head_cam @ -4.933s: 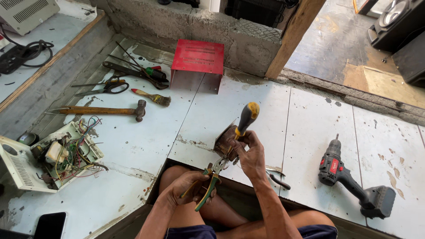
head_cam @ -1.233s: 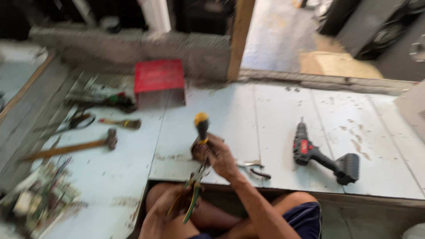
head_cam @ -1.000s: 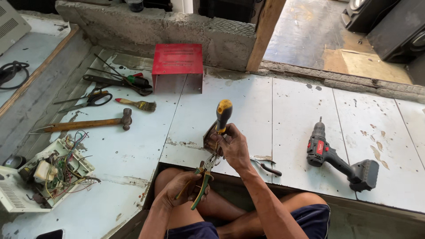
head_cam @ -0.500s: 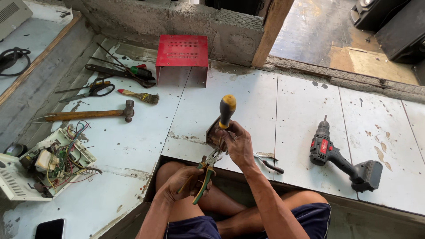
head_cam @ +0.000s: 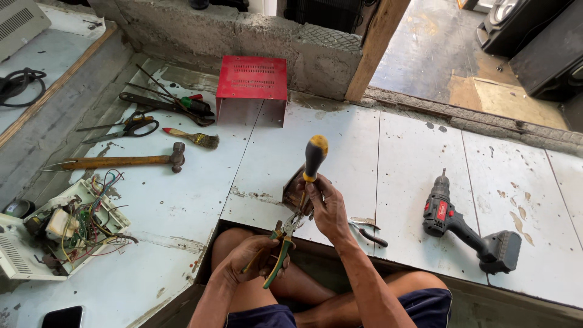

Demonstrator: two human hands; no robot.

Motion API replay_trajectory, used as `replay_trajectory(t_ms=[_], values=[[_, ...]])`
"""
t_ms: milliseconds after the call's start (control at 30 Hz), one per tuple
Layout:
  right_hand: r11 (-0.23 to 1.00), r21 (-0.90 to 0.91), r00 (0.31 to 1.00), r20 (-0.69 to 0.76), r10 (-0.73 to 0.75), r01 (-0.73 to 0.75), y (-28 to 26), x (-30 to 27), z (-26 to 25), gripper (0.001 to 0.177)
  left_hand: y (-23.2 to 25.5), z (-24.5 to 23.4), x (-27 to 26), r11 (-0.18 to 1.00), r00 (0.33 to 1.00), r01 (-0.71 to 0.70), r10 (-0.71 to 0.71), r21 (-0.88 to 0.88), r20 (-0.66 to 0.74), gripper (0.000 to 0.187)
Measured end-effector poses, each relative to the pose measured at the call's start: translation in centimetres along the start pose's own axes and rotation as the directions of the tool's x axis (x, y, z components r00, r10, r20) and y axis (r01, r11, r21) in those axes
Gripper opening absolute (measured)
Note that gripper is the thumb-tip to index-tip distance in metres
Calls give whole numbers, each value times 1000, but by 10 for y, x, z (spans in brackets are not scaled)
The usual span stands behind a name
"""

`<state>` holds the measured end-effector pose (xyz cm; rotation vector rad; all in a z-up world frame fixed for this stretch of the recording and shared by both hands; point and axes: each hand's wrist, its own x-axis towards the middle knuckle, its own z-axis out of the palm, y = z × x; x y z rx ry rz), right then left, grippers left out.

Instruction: The person sits on the floor and uses pliers and a screwdriver to work on a cylindrical electrical component, likely a motor stator. They manipulate wires and parts of the component while surrounded by various tools on a white table.

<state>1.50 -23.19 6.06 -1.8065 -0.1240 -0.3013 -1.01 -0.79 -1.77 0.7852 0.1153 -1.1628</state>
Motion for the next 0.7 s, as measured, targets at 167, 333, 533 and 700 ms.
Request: replay_trajectory(t_ms=[167,333,533,700], values=[[999,9,998,-30,53,-53,4,2,4,28,2,3,-2,1000,1000,5,-5,-8,-5,39],[998,-36,993,-106,55,-59,-6,3,2,10,0,0,0,999,1000,-5,5,-47,12,38],[1000,-7,999,18,-31,31,4,4,2,41,1,3,-1,1000,1000,3,-3,-18,-27,37],[998,-57,997,-75,31,-35,-1,5,2,9,3,7,-4,1000,1000,16,-16,-8,-1,39]])
